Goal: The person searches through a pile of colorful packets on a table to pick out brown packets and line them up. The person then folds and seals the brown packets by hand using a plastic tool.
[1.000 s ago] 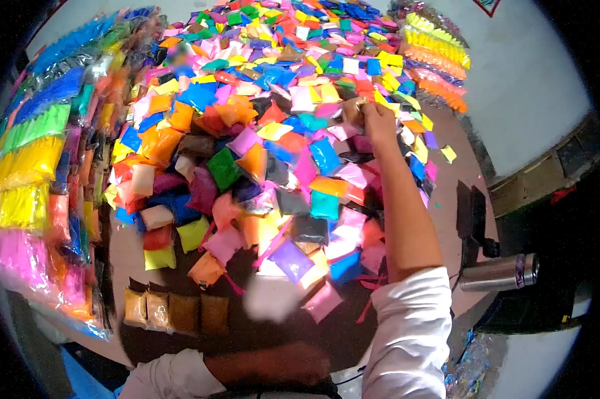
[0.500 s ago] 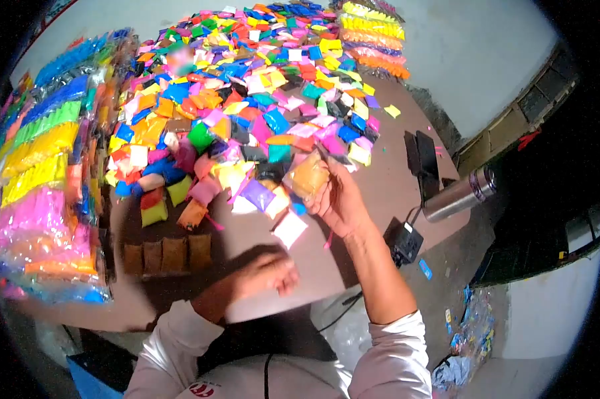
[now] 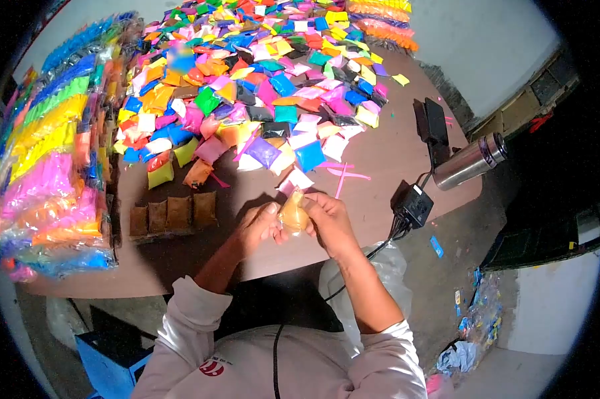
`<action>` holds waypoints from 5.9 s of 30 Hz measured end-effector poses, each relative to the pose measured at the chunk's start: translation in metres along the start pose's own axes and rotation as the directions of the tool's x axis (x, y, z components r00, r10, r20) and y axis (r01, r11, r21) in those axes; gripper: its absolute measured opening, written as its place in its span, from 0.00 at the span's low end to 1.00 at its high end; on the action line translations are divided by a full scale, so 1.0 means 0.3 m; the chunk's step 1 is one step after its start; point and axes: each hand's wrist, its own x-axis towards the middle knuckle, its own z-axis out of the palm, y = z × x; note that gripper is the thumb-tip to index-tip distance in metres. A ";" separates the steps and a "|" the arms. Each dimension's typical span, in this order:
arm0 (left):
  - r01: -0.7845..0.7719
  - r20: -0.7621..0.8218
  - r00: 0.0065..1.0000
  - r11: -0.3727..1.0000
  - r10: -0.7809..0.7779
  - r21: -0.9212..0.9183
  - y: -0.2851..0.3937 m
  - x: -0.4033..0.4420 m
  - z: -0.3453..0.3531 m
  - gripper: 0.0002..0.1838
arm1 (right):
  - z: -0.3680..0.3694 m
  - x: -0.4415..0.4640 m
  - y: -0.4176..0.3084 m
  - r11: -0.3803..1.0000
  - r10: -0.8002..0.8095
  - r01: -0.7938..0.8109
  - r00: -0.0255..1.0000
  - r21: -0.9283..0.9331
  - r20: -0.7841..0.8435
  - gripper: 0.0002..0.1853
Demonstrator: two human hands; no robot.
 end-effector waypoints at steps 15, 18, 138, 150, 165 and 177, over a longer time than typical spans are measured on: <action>-0.015 -0.001 1.000 0.969 0.016 0.248 -0.004 0.000 0.031 0.18 | 0.033 0.000 0.112 0.950 -0.243 0.234 0.970 0.209 0.021 0.06; 0.014 -0.041 0.999 0.955 -0.002 0.296 -0.006 -0.005 0.035 0.16 | 0.038 -0.002 0.098 0.944 -0.236 0.224 0.972 0.243 0.021 0.06; -0.056 -0.160 0.983 0.974 0.093 0.221 -0.015 -0.025 0.055 0.20 | 0.055 -0.090 0.161 0.898 -0.413 0.421 0.907 0.130 -0.087 0.13; 0.013 -0.169 0.986 0.989 0.011 0.145 -0.002 -0.020 0.062 0.20 | 0.054 -0.075 0.124 0.916 -0.354 0.353 0.935 0.188 -0.033 0.10; 0.040 -0.105 0.994 0.987 -0.024 0.154 -0.028 -0.013 0.061 0.25 | 0.034 -0.056 0.154 0.901 -0.368 0.373 0.927 0.221 -0.064 0.14; 0.101 -0.088 0.992 0.987 -0.090 0.126 -0.026 -0.015 0.062 0.24 | 0.023 -0.056 0.149 0.920 -0.329 0.334 0.942 0.203 -0.060 0.16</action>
